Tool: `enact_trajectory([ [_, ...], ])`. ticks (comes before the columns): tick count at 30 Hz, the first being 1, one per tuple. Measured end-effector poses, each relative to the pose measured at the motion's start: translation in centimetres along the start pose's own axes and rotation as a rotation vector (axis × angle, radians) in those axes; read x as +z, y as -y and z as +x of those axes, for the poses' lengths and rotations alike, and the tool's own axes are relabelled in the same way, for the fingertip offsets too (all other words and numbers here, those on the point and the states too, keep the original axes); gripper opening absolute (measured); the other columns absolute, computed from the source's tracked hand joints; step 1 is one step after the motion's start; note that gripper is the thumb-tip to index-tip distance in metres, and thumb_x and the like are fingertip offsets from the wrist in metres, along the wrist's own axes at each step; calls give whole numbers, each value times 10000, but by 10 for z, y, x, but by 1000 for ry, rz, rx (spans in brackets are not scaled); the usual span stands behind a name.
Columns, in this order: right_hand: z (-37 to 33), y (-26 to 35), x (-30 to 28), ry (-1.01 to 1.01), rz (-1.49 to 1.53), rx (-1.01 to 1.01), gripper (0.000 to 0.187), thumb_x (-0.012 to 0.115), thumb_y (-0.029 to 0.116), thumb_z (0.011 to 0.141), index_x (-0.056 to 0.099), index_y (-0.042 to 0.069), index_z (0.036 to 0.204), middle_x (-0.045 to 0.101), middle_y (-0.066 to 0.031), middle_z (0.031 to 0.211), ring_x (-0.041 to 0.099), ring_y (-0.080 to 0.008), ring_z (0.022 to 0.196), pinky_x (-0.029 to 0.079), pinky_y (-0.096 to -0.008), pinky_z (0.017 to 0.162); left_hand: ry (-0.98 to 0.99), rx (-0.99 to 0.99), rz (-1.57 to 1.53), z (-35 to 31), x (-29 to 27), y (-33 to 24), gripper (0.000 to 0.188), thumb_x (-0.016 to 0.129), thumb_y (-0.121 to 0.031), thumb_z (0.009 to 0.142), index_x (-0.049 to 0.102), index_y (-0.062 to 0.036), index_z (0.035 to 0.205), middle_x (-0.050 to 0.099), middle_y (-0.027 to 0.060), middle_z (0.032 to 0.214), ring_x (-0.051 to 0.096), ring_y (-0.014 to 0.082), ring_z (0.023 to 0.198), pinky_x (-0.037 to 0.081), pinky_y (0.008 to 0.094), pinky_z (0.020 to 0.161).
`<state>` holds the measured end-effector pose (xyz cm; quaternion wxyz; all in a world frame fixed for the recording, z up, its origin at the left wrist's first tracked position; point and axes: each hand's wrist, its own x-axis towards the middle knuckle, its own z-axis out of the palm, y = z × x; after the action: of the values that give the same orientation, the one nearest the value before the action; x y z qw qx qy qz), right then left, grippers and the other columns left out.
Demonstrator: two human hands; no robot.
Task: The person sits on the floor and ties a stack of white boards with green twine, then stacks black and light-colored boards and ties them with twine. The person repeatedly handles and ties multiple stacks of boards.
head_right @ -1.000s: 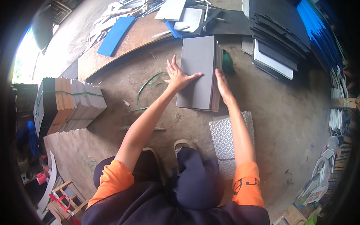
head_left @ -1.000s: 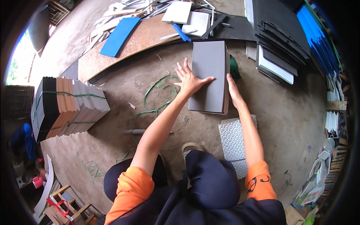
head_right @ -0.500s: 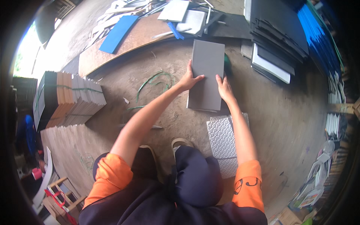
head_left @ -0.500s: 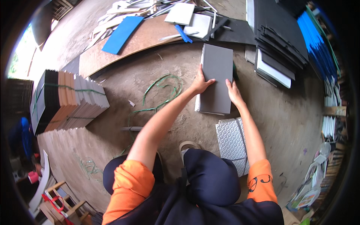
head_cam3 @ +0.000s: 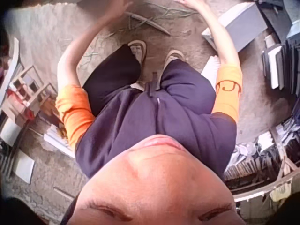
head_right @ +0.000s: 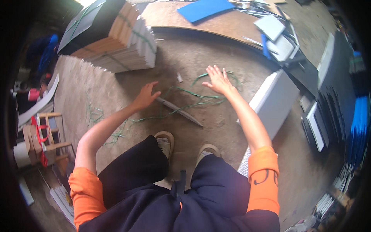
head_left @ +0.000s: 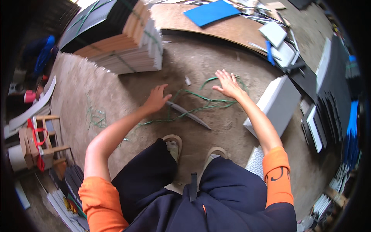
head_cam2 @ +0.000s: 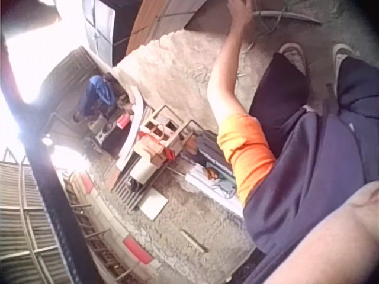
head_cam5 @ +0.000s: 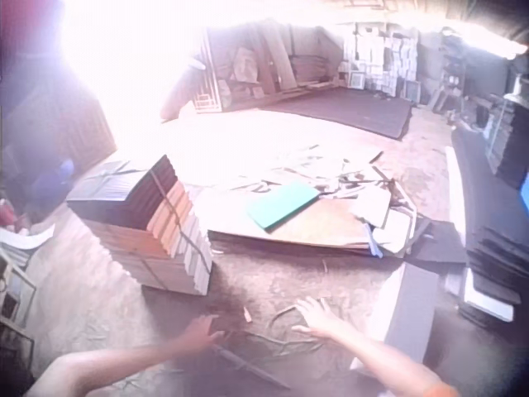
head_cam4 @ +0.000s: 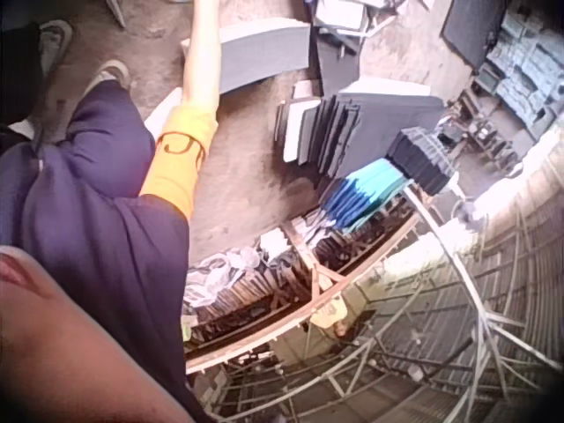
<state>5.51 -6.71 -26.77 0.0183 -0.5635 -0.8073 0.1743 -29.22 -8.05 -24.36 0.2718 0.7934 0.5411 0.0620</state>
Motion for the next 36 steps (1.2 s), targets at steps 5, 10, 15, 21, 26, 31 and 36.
enact_trajectory([
  [5, 15, 28, 63, -102, 17, -6, 717, 509, 512, 818, 320, 63, 1343, 214, -170, 1430, 153, -310, 1342, 92, -529, 1071, -90, -50, 73, -93, 18, 25, 708, 623, -416, 773, 329, -51, 1303, 357, 181, 1264, 342, 363, 1155, 299, 456, 976],
  [10, -41, 69, 74, -190, -1, -333, 585, 633, 368, 757, 455, 76, 1232, 294, -141, 1371, 251, -299, 1291, 141, -526, 1064, -86, -57, 154, -129, 52, 29, 717, 679, -435, 692, 389, -61, 1230, 407, 133, 1144, 384, 305, 1075, 324, 432, 889],
  [15, -46, 70, 82, -248, 37, -323, 291, 664, 140, 709, 521, 70, 952, 400, -110, 1237, 363, -279, 1182, 263, -490, 1010, -43, -32, 229, -114, 71, 29, 484, 625, -343, 773, 428, -73, 1123, 417, 109, 1122, 393, 297, 1070, 338, 418, 839],
  [21, -32, 83, 68, -159, 360, -84, 142, 535, 95, 832, 480, 44, 953, 531, -129, 1017, 519, -244, 966, 408, -398, 822, -158, -81, -143, -87, 65, 36, 204, 524, -202, 870, 427, -64, 985, 551, 139, 881, 537, 327, 861, 398, 411, 719],
  [26, 14, 125, 10, -166, 923, 228, 214, 454, 164, 918, 405, 22, 1072, 561, -130, 758, 585, -188, 712, 447, -336, 661, -456, -151, -491, -54, 9, 21, 194, 493, -166, 889, 397, -16, 964, 583, 188, 765, 566, 383, 674, 429, 445, 586],
  [31, 59, 215, -36, -317, 571, -254, 388, 591, 221, 831, 449, 64, 1156, 489, -136, 924, 539, -253, 884, 432, -358, 755, -402, -64, -543, -54, -60, 6, 192, 548, -171, 860, 473, -19, 950, 586, 149, 754, 557, 290, 646, 414, 380, 587],
  [36, 88, 273, -21, -78, 256, -517, 229, 580, 180, 813, 578, 32, 989, 440, -152, 1017, 503, -298, 911, 424, -365, 783, -378, -93, -558, -98, -87, 45, 233, 586, -193, 837, 518, -30, 988, 576, 110, 741, 532, 181, 623, 406, 340, 593],
])
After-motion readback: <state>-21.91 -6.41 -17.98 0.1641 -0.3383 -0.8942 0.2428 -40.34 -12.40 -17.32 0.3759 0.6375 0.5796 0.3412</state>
